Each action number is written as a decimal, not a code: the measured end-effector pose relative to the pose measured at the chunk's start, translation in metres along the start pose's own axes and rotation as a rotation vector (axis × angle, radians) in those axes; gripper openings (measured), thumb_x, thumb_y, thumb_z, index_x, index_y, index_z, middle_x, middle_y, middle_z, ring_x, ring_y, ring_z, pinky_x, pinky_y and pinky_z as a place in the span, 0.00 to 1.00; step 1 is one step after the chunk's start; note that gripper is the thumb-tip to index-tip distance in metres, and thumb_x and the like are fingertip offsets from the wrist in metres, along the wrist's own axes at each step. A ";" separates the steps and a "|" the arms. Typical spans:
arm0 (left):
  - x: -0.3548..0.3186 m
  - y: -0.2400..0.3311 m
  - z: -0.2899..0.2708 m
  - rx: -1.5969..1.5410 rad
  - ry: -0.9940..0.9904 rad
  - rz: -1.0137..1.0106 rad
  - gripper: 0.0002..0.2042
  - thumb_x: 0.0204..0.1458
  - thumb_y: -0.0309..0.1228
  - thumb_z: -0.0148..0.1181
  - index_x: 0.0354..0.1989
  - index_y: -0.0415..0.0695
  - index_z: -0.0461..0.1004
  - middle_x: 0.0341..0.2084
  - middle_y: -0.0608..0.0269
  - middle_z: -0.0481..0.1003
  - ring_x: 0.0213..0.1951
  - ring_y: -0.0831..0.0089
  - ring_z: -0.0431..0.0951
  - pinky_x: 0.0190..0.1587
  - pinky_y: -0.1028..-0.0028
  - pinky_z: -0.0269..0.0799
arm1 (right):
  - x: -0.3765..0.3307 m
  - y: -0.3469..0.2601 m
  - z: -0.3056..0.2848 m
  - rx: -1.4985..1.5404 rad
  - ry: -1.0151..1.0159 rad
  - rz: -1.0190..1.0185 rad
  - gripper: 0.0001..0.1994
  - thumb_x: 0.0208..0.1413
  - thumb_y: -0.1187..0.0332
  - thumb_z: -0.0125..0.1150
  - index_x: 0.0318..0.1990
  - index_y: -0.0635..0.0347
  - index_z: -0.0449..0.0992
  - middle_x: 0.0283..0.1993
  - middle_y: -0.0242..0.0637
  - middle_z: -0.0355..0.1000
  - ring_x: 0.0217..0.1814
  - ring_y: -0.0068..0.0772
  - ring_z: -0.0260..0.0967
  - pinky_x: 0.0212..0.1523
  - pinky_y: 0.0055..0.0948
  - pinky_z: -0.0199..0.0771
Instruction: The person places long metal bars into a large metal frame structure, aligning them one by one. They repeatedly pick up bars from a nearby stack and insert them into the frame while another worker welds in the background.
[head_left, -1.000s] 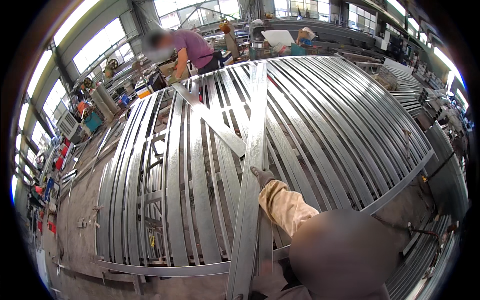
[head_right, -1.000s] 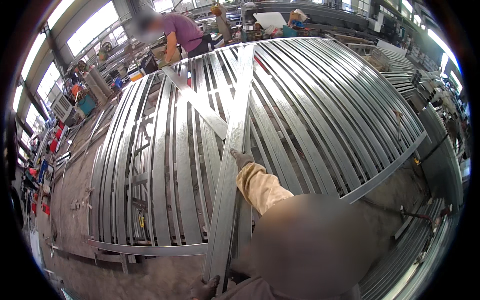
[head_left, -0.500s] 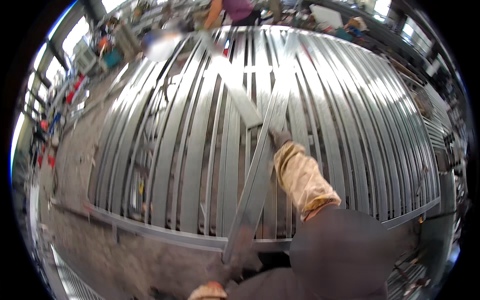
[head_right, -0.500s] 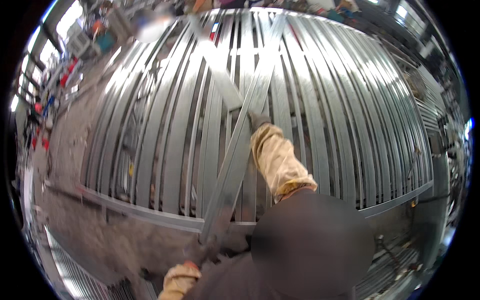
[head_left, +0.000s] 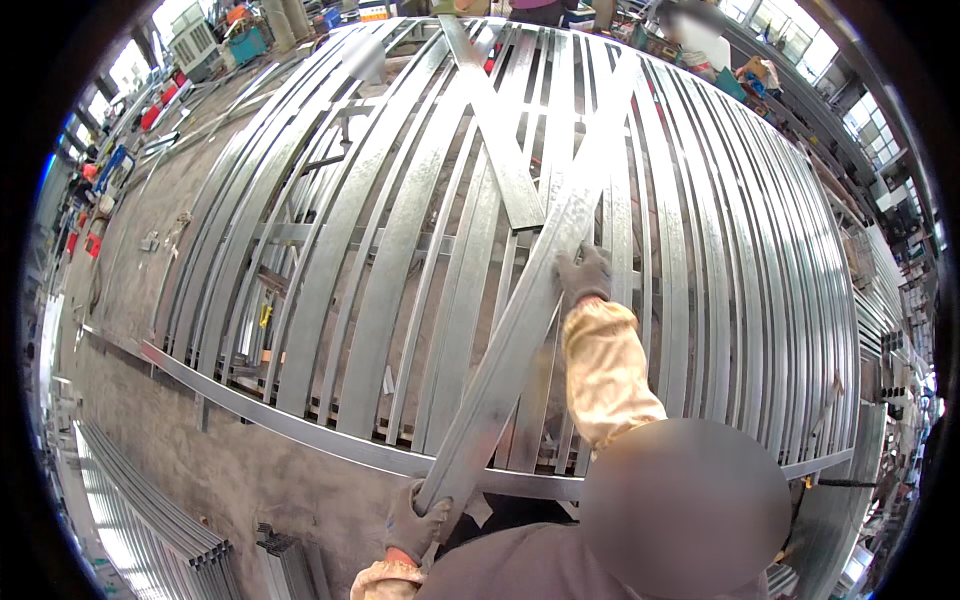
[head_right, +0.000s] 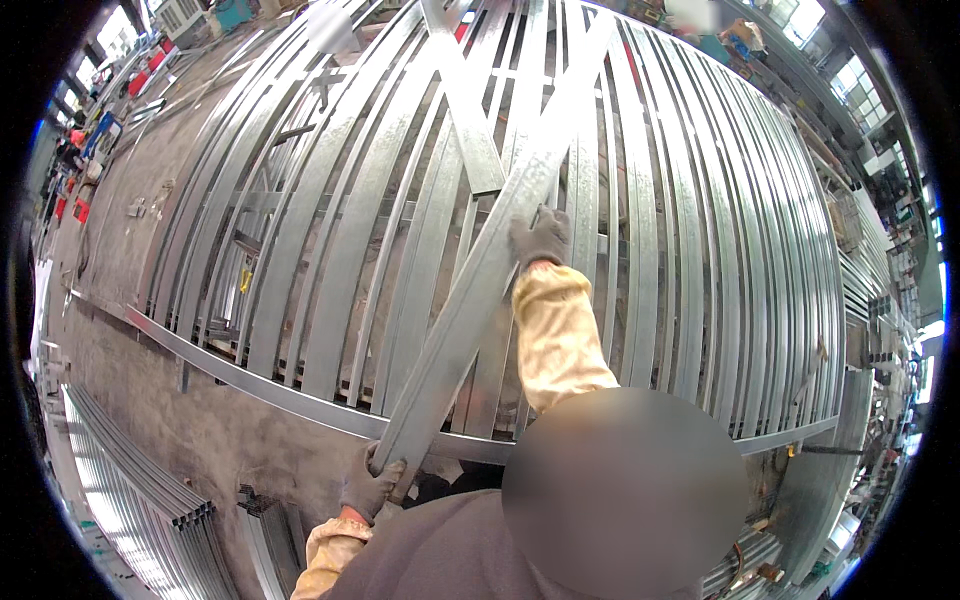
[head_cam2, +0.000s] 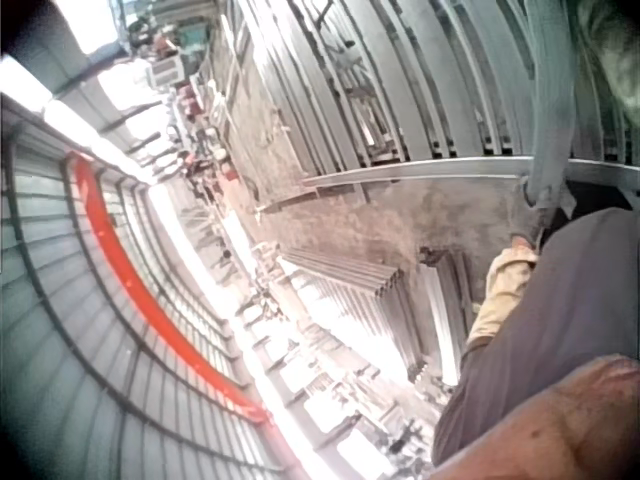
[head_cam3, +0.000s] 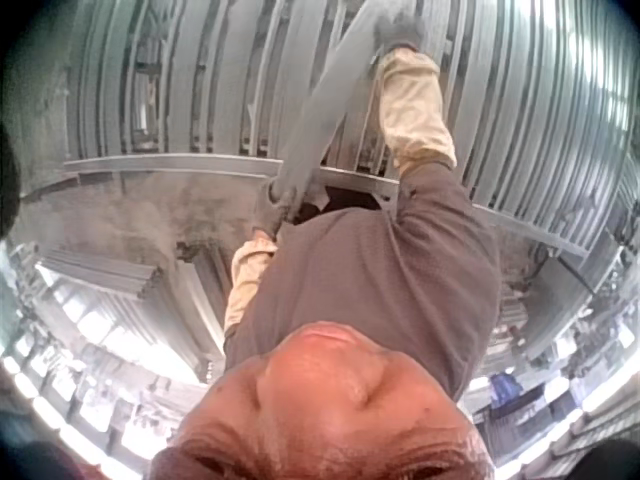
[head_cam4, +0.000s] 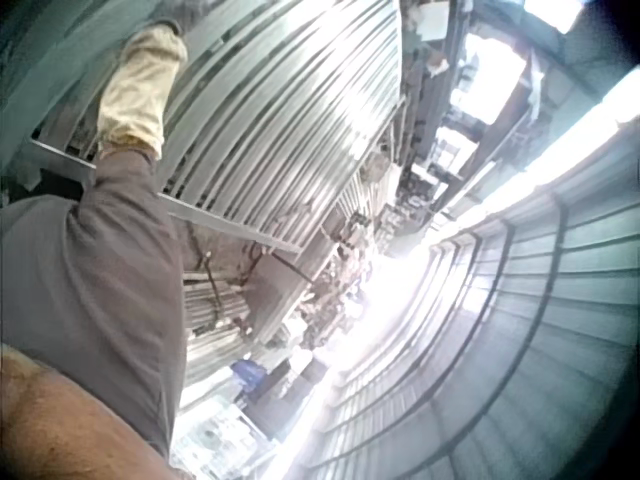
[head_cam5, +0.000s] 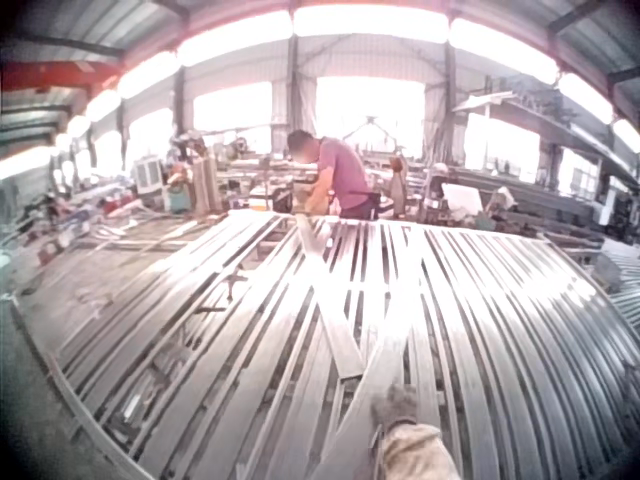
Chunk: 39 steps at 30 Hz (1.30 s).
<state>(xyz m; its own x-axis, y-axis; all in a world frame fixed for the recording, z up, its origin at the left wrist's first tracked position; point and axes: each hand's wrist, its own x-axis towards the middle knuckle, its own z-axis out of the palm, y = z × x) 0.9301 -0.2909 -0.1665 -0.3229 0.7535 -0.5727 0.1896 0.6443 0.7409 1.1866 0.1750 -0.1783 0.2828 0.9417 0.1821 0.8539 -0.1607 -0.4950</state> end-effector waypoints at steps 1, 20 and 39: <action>-0.001 0.000 0.002 -0.028 0.001 0.022 0.32 0.48 0.42 0.76 0.58 0.37 0.73 0.53 0.50 0.76 0.54 0.62 0.77 0.58 0.64 0.72 | 0.005 0.007 -0.004 0.214 -0.034 -0.013 0.26 0.55 0.53 0.68 0.56 0.62 0.81 0.52 0.48 0.79 0.59 0.48 0.76 0.62 0.35 0.73; -0.008 -0.036 0.003 -1.043 -0.286 -0.075 0.36 0.61 0.23 0.58 0.77 0.43 0.49 0.51 0.58 0.71 0.43 0.80 0.76 0.39 0.84 0.71 | -0.091 0.071 0.038 0.632 -0.201 -0.023 0.37 0.62 0.55 0.62 0.72 0.72 0.61 0.69 0.54 0.67 0.71 0.50 0.65 0.70 0.37 0.61; -0.104 -0.141 -0.042 -0.884 0.077 0.090 0.31 0.61 0.35 0.65 0.70 0.37 0.62 0.53 0.55 0.76 0.54 0.69 0.77 0.58 0.68 0.73 | -0.120 0.008 0.019 1.614 -0.770 0.564 0.39 0.64 0.37 0.55 0.73 0.54 0.62 0.69 0.42 0.67 0.67 0.51 0.66 0.69 0.51 0.66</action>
<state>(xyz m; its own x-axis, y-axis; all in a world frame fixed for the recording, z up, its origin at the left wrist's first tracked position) 0.8986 -0.4652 -0.1965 -0.4087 0.7651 -0.4975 -0.5567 0.2230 0.8002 1.1512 0.0658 -0.2198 -0.2776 0.8678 -0.4122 -0.5687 -0.4943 -0.6575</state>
